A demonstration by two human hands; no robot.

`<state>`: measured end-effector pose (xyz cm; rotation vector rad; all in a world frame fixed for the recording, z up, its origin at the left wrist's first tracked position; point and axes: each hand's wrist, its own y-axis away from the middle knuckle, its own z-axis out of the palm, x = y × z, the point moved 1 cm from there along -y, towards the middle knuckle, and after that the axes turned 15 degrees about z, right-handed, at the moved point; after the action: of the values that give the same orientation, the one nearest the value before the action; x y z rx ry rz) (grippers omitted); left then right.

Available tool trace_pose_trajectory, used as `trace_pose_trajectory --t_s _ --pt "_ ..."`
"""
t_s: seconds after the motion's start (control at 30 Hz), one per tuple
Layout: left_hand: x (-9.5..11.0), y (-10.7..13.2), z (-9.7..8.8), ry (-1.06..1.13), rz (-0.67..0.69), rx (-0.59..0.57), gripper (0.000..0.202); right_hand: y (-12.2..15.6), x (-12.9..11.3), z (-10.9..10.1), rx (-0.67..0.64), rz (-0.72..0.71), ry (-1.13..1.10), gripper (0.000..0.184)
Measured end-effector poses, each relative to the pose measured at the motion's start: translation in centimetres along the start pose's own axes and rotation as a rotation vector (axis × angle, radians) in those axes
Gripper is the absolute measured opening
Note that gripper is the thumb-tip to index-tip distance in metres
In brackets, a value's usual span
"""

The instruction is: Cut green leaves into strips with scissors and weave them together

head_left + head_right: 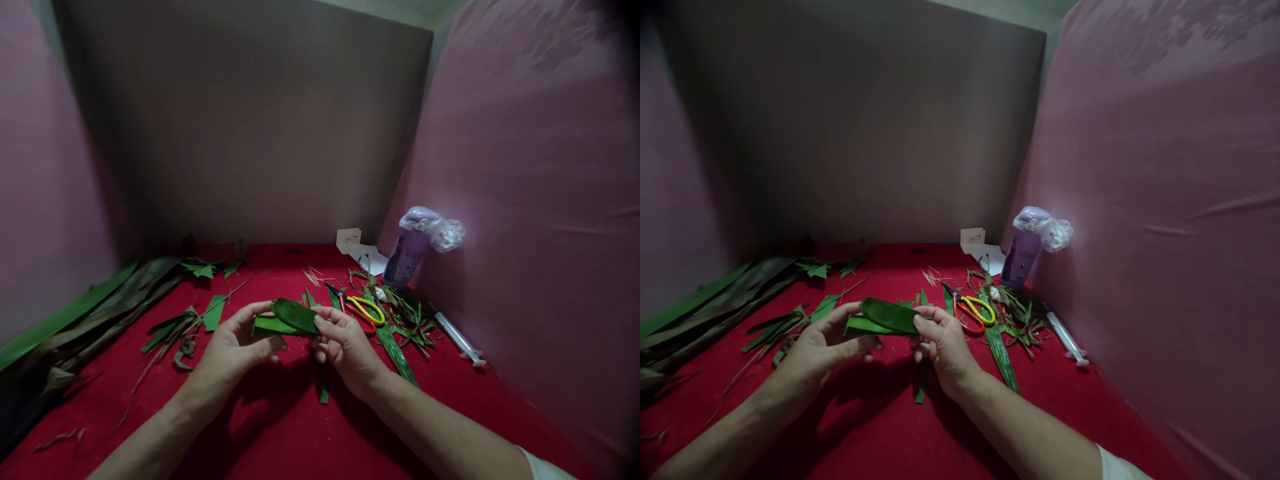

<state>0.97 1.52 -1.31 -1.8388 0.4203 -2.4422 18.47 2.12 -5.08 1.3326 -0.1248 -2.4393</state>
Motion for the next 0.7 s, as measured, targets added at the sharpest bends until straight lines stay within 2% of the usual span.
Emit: trace_pose_trajectory --t_s 0.13,0.23,0.43,0.53,0.6,0.7 --pt "-0.21 0.01 -0.24 -0.050 0.020 -0.043 0.024 0.00 0.12 0.06 -0.019 0.003 0.013 0.031" --pt "-0.25 0.06 -0.30 -0.061 -0.020 -0.040 0.021 0.04 0.22 0.17 -0.006 -0.021 0.057 0.031" --pt "-0.43 0.02 -0.30 -0.130 -0.103 0.015 0.042 0.11 0.42 0.37 -0.002 -0.097 0.199 0.028" --pt "-0.35 0.10 -0.23 -0.152 -0.115 0.049 0.039 0.16 0.43 0.50 -0.005 -0.092 0.221 0.029" --pt "-0.25 0.17 -0.16 -0.210 -0.090 0.072 0.032 0.19 0.44 0.61 0.006 -0.069 0.232 0.032" --pt "-0.11 0.22 -0.10 -0.356 0.025 0.095 0.028 0.23 0.50 0.80 0.043 -0.029 0.255 0.041"
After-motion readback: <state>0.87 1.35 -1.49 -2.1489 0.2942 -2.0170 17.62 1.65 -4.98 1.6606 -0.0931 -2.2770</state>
